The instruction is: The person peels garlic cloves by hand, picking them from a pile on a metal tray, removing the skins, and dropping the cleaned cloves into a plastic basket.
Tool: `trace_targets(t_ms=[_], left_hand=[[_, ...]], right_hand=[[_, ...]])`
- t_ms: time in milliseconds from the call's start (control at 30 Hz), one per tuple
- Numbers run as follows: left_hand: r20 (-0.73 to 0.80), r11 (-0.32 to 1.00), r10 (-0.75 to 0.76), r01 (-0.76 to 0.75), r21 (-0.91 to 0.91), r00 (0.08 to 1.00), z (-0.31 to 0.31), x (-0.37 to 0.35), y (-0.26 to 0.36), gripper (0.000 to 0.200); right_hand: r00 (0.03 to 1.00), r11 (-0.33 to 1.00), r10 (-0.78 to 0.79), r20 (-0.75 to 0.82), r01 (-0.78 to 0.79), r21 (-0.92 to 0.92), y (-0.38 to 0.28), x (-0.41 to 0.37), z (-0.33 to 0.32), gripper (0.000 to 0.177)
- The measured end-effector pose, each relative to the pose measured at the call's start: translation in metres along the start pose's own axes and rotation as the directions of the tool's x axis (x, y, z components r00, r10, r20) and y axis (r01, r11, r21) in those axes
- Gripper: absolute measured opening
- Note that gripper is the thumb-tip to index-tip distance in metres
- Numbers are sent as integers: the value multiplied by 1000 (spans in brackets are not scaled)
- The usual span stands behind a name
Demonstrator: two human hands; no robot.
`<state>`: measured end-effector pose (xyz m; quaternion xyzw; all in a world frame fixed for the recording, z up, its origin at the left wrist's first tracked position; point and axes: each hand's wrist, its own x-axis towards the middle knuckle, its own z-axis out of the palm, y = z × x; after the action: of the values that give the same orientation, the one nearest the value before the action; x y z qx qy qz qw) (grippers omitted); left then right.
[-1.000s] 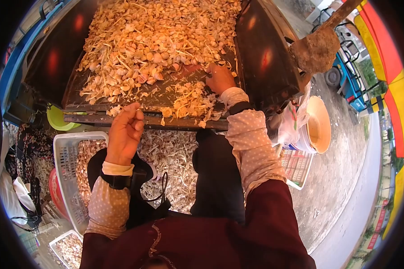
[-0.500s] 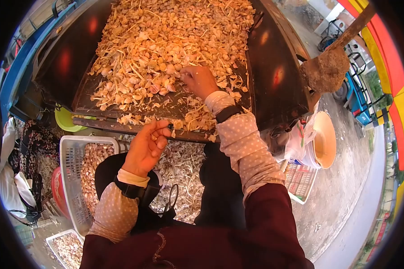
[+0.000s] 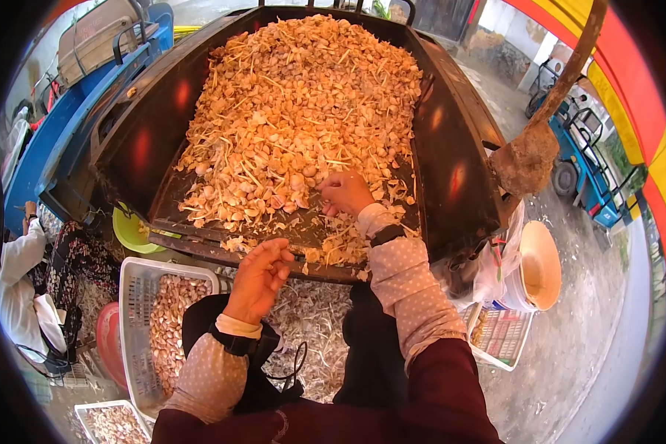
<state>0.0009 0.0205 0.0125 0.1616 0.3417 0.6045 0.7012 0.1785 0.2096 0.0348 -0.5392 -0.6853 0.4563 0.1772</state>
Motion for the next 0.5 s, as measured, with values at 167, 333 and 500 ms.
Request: trace_targets(t_ms=[167, 333, 500], left_hand=[[50, 947, 239, -244, 210, 970, 20, -11, 11, 35], [99, 856, 364, -374, 356, 926, 29, -32, 16, 23], [122, 767, 476, -479, 426, 871, 48, -61, 22, 17]], right_hand=[[972, 765, -193, 133, 64, 641, -26, -74, 18, 17], [923, 683, -341, 179, 112, 722, -54, -124, 36, 19], [904, 606, -409, 124, 167, 778, -65, -149, 41, 18]])
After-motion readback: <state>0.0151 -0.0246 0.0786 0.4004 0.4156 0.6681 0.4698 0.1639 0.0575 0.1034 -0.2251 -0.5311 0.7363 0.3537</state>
